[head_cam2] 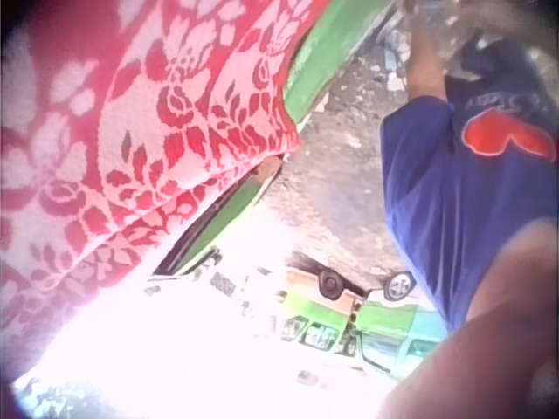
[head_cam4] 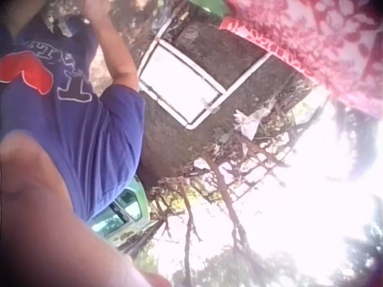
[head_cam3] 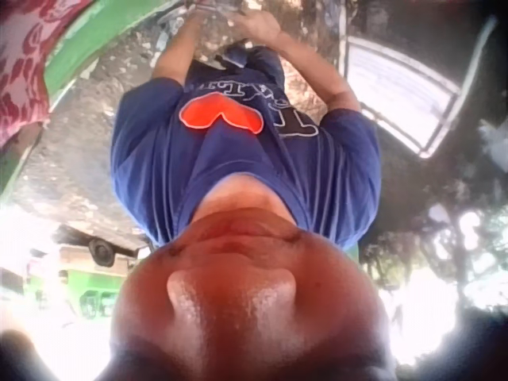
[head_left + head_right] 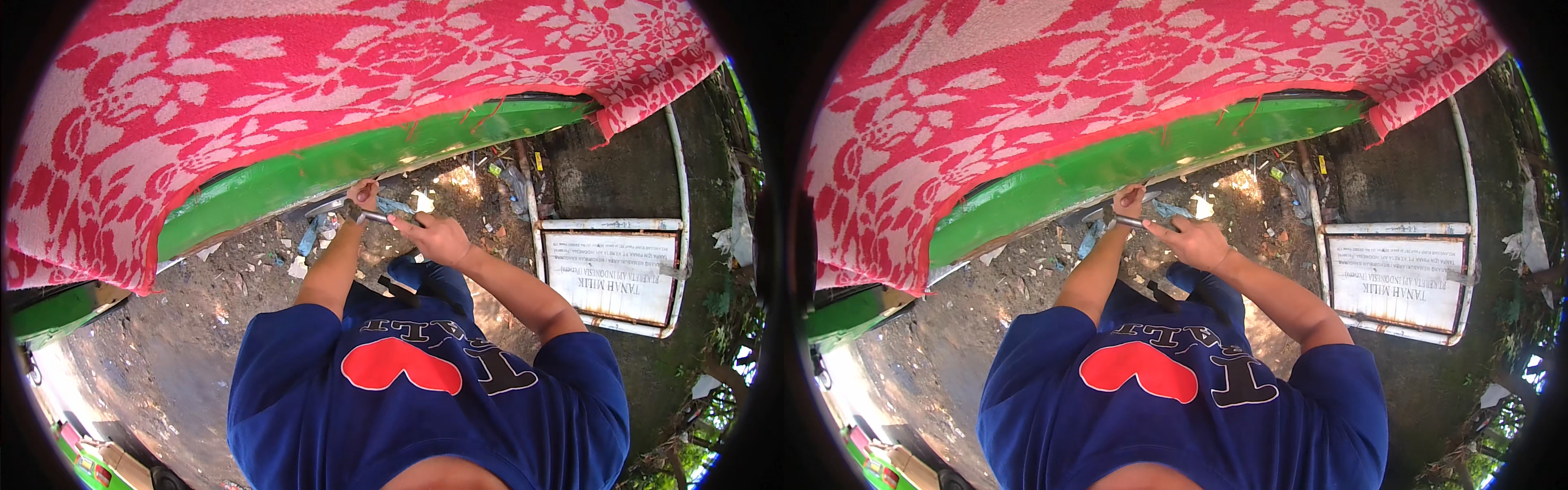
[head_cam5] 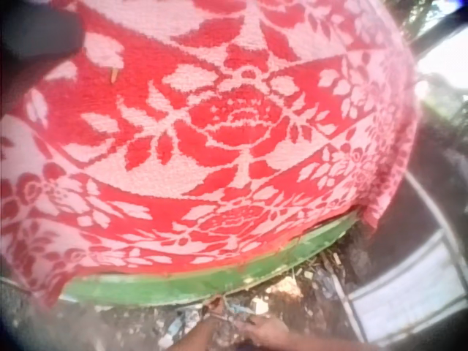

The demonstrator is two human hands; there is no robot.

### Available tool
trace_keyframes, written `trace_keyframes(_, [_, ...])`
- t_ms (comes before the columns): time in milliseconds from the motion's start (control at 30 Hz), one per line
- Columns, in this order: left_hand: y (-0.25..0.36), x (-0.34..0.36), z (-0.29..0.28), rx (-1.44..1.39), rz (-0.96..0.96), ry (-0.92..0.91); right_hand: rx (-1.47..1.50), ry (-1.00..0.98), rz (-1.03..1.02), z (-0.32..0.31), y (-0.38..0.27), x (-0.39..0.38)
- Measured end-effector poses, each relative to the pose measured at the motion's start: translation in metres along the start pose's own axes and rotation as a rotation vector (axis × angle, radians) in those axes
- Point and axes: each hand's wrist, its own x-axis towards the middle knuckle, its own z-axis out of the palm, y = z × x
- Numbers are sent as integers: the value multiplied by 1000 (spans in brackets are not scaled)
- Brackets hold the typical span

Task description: The person repeatedly hammers a small metal piece against the edge of a green vehicle body. They hold the metal piece with one hand and strike it with a hammer in the other, working along the lower edge of the vehicle.

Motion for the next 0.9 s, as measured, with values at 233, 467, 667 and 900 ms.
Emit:
trace_keyframes(233, [-8,3,-9,73,50,63,-20,36,12,7,-12,7])
trace_keyframes(467, [-21,17,-7,-19,-36,44,-7,-47,66,13,0,4])
trace_keyframes(667, [-49,35,-26,199,-66,65,-14,-56,53,15,3,31])
trace_keyframes(900, [-39,0,-8,-338,-93,-79,286,-27,400,-16,-21,-11])
